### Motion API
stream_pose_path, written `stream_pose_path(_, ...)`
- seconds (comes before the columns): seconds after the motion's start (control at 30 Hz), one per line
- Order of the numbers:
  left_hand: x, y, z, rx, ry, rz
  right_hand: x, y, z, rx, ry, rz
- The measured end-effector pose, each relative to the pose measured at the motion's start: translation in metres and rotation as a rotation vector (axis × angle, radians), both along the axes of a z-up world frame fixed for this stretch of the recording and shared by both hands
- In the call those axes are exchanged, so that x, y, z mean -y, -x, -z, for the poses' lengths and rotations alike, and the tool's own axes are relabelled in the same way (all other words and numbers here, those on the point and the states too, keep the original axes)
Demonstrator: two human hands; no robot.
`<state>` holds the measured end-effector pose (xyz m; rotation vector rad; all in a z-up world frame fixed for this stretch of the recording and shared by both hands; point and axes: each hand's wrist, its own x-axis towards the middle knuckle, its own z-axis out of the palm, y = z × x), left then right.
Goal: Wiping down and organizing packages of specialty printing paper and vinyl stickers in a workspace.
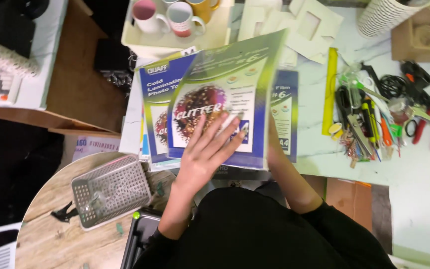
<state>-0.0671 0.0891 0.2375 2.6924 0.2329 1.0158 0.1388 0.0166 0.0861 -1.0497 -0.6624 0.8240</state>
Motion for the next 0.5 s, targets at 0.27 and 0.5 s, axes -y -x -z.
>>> stream_pose_path(0.27,-0.045,0.031,0.073,-0.109,-0.041,-0.315,-0.054,0.028,-0.029,-0.281,-0.135,-0.122)
stream_pose_path(0.5,-0.042,0.033,0.133,-0.382,-0.047,-0.311,-0.029,-0.004,-0.029,-0.377,-0.092,0.107)
